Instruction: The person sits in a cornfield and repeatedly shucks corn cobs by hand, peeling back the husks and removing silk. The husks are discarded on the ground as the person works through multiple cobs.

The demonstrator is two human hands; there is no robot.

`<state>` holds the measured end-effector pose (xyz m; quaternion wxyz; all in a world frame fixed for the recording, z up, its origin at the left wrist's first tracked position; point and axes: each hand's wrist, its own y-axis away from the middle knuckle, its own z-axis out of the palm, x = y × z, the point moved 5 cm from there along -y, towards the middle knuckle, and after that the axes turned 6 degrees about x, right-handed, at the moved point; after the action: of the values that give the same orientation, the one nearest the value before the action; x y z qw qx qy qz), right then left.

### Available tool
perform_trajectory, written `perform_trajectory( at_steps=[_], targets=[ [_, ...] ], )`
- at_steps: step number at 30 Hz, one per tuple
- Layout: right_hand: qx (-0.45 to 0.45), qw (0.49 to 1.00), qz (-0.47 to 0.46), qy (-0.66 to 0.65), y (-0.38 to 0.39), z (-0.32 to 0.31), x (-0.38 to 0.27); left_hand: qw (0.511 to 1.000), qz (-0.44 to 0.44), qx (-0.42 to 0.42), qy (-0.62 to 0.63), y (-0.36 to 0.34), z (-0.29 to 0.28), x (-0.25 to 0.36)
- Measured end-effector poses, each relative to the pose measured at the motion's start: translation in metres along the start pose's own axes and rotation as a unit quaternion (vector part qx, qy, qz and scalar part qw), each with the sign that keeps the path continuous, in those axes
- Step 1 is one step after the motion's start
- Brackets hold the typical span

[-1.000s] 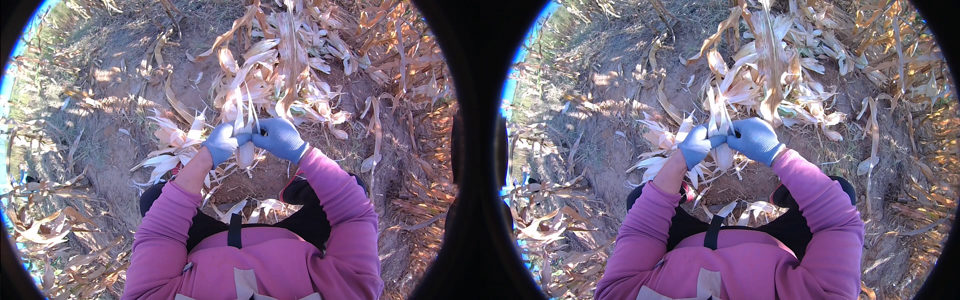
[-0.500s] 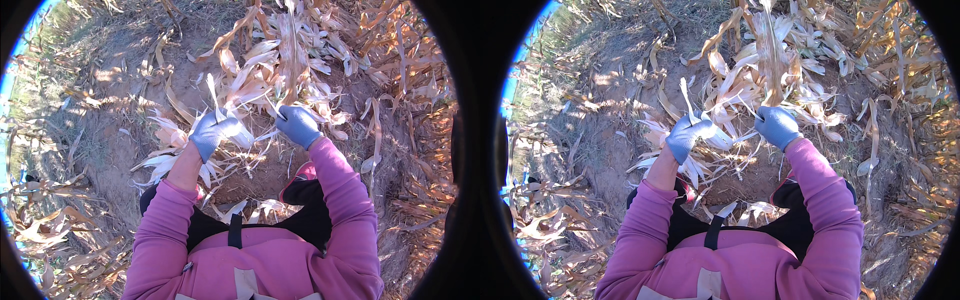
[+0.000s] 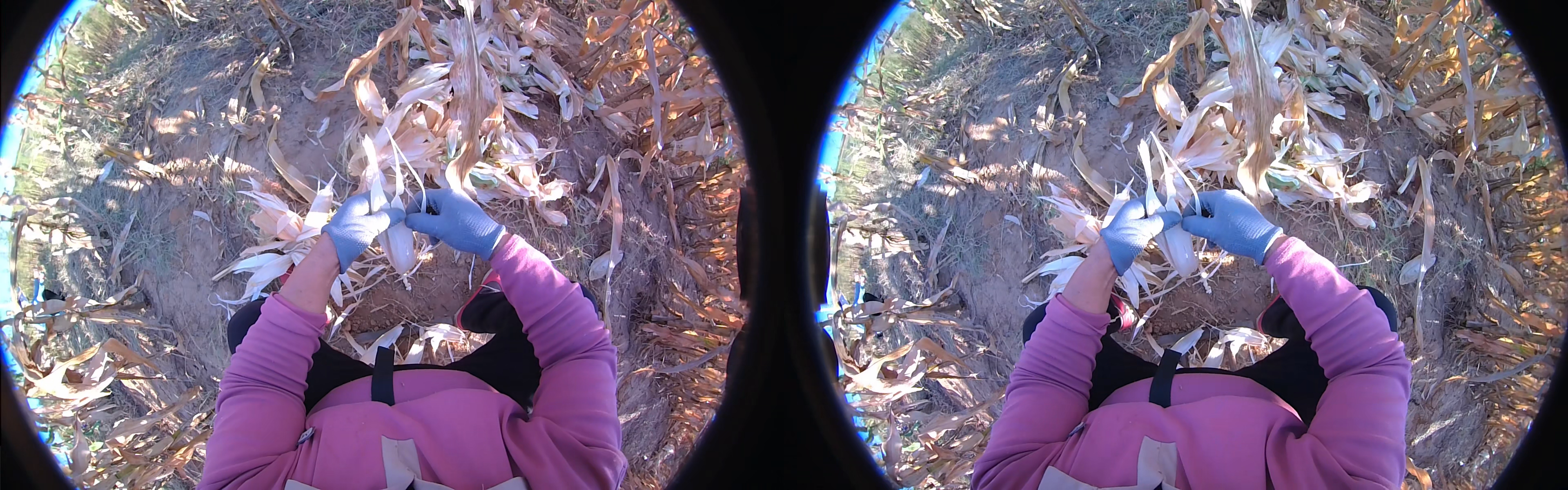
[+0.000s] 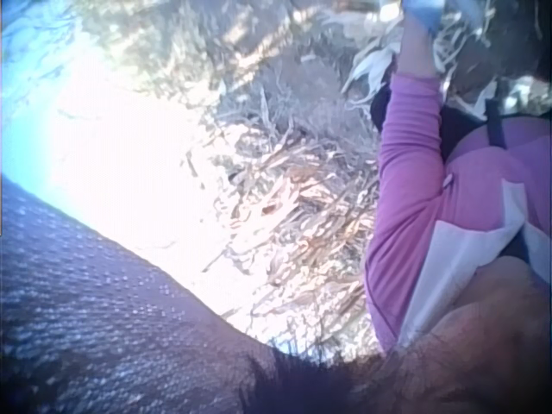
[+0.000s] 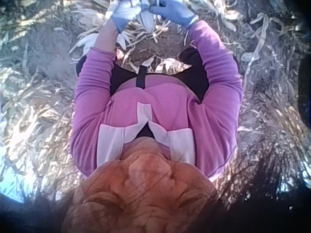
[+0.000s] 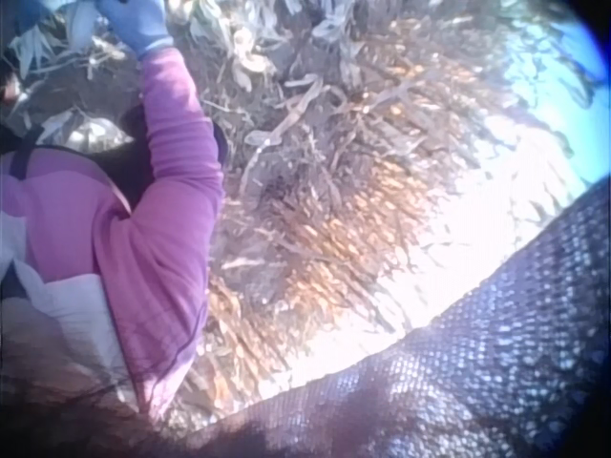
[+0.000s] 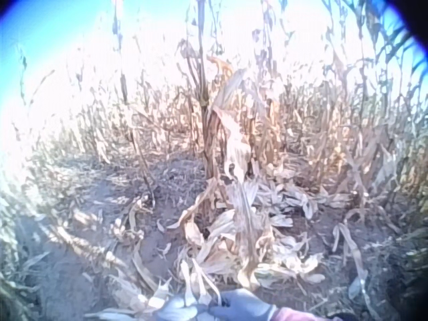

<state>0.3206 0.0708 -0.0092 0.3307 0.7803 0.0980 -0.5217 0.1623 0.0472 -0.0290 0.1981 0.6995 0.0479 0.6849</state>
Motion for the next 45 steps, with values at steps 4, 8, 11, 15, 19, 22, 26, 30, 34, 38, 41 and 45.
perform_trajectory(
  at_steps=[4, 8, 11, 15, 19, 22, 26, 30, 34, 38, 41, 45],
  targets=[
    [0.017, 0.997, -0.048, 0.063, 0.001, -0.001, -0.005, 0.999, -0.034, -0.004, -0.040, 0.003, 0.000, 0.001],
    [0.033, 0.994, -0.067, 0.083, 0.001, -0.002, -0.004, 0.999, -0.017, -0.005, -0.028, 0.004, 0.002, 0.006],
    [0.043, 0.991, -0.086, 0.096, -0.001, -0.001, -0.003, 0.999, -0.001, 0.007, -0.041, 0.006, 0.002, 0.010],
    [0.053, 0.985, -0.107, 0.122, 0.000, 0.000, -0.004, 0.995, -0.020, -0.001, -0.100, 0.007, 0.003, 0.015],
    [0.084, 0.968, -0.146, 0.188, 0.003, 0.000, -0.013, 0.981, -0.039, -0.020, -0.187, 0.004, 0.001, 0.004],
    [0.104, 0.953, -0.162, 0.234, 0.007, 0.001, -0.018, 0.989, 0.023, 0.004, -0.143, -0.001, 0.001, -0.010],
    [0.151, 0.924, -0.169, 0.309, 0.008, 0.000, -0.018, 0.993, 0.039, -0.019, -0.114, -0.001, 0.003, -0.012],
    [0.213, 0.916, -0.135, 0.313, 0.004, -0.017, -0.004, 0.996, 0.035, -0.032, -0.073, 0.005, 0.004, 0.004],
    [0.248, 0.890, -0.113, 0.365, -0.003, -0.043, 0.013, 0.999, 0.021, 0.023, -0.017, 0.005, -0.008, 0.012],
    [0.319, 0.831, -0.165, 0.424, -0.005, -0.067, 0.014, 0.992, 0.004, 0.033, 0.124, 0.003, -0.014, 0.003],
    [0.289, 0.849, -0.174, 0.407, -0.002, -0.066, 0.007, 0.998, 0.014, 0.046, 0.051, 0.001, -0.018, 0.004],
    [0.105, 0.994, -0.032, -0.023, -0.004, -0.038, 0.008, 0.998, 0.010, 0.067, 0.014, -0.001, -0.017, -0.001]
  ],
)
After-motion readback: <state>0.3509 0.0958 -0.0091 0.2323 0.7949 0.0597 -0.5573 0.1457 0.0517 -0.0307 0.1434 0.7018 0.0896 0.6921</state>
